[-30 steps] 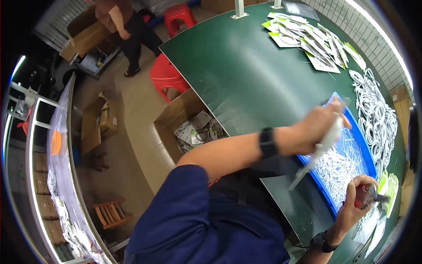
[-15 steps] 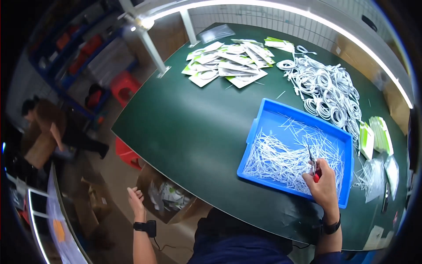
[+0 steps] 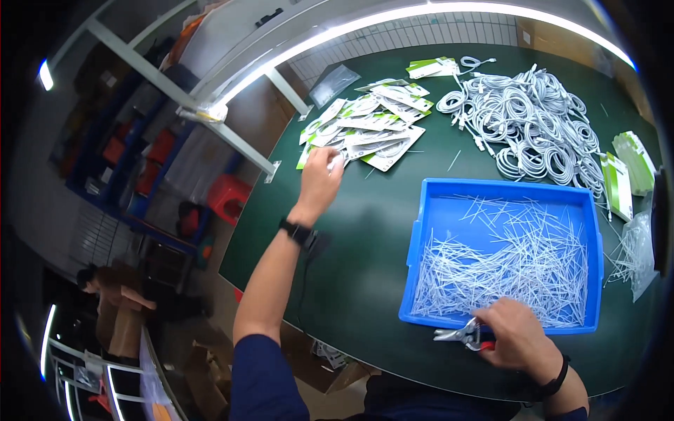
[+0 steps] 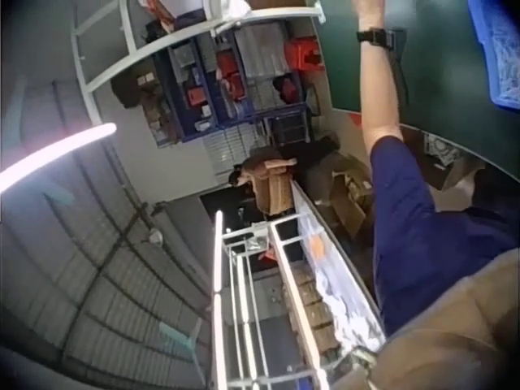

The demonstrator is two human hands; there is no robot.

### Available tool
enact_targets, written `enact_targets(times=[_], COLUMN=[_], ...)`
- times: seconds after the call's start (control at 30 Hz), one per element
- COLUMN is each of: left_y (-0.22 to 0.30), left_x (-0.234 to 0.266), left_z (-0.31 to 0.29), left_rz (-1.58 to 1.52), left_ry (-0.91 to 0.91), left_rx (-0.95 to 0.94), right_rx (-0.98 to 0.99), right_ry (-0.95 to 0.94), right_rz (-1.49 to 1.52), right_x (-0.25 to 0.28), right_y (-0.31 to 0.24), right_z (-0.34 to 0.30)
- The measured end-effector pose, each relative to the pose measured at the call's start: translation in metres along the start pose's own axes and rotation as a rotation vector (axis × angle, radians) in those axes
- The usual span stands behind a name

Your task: The person picks up a packaged cable, turns it over, and uses shears to cut the plastic ties on the back. After removing the cable from the packaging, they set the cable aside, discard the packaging, and reach for another packaged cable from the pile on the table.

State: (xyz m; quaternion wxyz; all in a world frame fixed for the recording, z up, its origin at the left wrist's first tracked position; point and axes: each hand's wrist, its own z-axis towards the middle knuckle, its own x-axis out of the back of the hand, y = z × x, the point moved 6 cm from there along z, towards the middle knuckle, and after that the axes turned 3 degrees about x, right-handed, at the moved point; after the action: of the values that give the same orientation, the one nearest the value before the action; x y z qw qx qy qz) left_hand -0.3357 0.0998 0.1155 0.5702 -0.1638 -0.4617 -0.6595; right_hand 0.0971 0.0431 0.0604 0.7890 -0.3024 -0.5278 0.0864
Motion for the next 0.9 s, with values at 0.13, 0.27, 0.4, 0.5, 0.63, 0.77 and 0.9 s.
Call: enact_targets(times=[0.13,0.27,0.4,0.5,0.63,0.77,0.9], left_y=[-0.019,-0.05,-0.061,-0.056,-0.04,-0.02,0.021], left_x=[-0.077,-0.126,-0.143,-0.139,-0.111,-0.068,-0.031], left_z=[0.094,0.138,0.155,0.154,0.145,0.128,0.108], left_rz=[0.248,0.429,0.534,0.558,0.564,0.559,0.459], left_ry=[-0.024,-0.163,-0.201,-0.188,-0.157,-0.101,-0.014], left_rx=[-0.212,-0.191,-0.224,-0.267,-0.32,-0.352,-0.412], right_rx=[0.061,0.083,0.105,0.079,0.056,0.117,0.091], right_ry=[-0.023,-0.006,0.03,0.064,0.112,0.126,0.16], right_rz=[-0.027,0.027,0.063,0.058,0.007,-0.01,-0.006], right_x=[0.002,0.005,0.01,0.023,0.039,0.037,0.041], right_y=[0.005,0.014,0.043,0.058,0.064,0.058,0.055], right_z=[0.004,0.022,0.029,0.028,0.026,0.022,0.014])
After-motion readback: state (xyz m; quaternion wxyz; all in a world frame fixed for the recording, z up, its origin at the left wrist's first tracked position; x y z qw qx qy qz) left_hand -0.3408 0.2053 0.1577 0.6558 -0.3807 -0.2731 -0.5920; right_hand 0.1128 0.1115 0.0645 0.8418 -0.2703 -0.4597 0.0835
